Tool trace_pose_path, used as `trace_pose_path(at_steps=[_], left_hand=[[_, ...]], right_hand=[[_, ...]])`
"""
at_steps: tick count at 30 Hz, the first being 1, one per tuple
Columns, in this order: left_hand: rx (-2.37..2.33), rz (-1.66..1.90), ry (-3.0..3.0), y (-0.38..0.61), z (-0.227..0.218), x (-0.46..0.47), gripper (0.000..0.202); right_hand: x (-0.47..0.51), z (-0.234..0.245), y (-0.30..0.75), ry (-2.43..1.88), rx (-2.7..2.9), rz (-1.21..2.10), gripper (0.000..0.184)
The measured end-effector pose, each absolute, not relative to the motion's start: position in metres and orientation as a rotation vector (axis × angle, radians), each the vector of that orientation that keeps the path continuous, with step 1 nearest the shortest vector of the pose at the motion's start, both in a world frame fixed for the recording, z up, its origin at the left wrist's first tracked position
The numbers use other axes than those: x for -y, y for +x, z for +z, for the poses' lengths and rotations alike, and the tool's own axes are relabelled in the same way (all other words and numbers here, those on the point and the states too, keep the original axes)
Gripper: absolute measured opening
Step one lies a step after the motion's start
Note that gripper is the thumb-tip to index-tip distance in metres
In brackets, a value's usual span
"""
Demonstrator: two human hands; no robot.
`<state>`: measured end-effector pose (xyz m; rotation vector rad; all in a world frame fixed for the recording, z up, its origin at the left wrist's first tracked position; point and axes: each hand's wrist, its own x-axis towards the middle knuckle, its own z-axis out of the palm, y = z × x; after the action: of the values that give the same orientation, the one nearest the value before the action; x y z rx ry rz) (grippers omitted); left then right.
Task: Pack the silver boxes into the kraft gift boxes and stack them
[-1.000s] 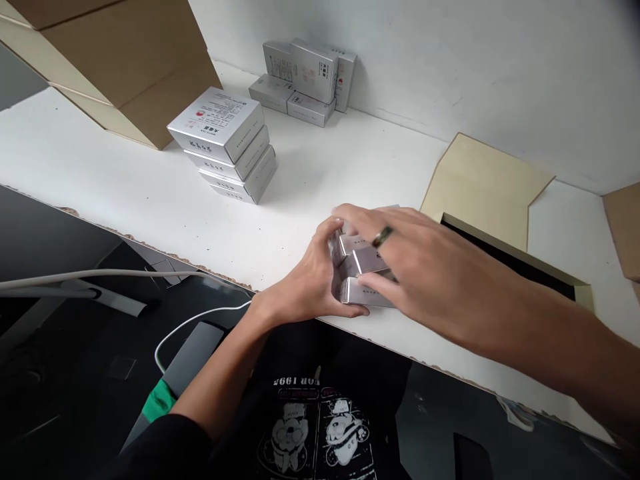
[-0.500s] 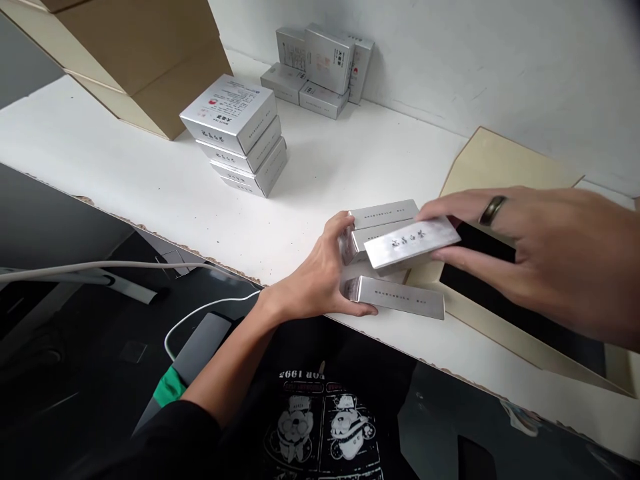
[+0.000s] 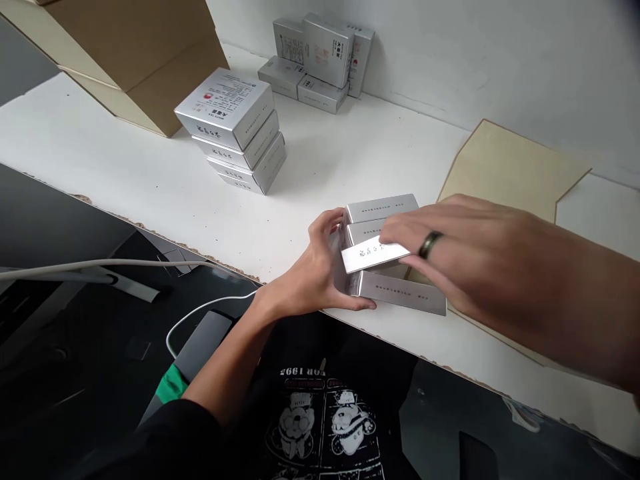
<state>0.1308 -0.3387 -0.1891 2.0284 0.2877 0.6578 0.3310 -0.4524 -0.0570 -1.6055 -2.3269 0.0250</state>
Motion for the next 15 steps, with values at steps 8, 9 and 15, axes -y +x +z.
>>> trace_pose_path(at_steps=[8, 9, 15], left_hand=[[-0.296, 0.657, 2.076, 0.131, -0.19, 0.339, 0.129], [-0.297, 0.647, 2.077, 0.131, -0.189, 0.339, 0.129], [-0.29, 0.661, 2.099, 0.133, -0.187, 0.341, 0.135]], right_hand=[[0.427, -0.061, 0.311, -1.375, 2.651, 0.072, 0.012], [0.428, -0.057, 0.314, -1.387, 2.684, 0.125, 0.015], [0.458, -0.054, 0.334, -1.549, 2.466, -0.056, 0.025]])
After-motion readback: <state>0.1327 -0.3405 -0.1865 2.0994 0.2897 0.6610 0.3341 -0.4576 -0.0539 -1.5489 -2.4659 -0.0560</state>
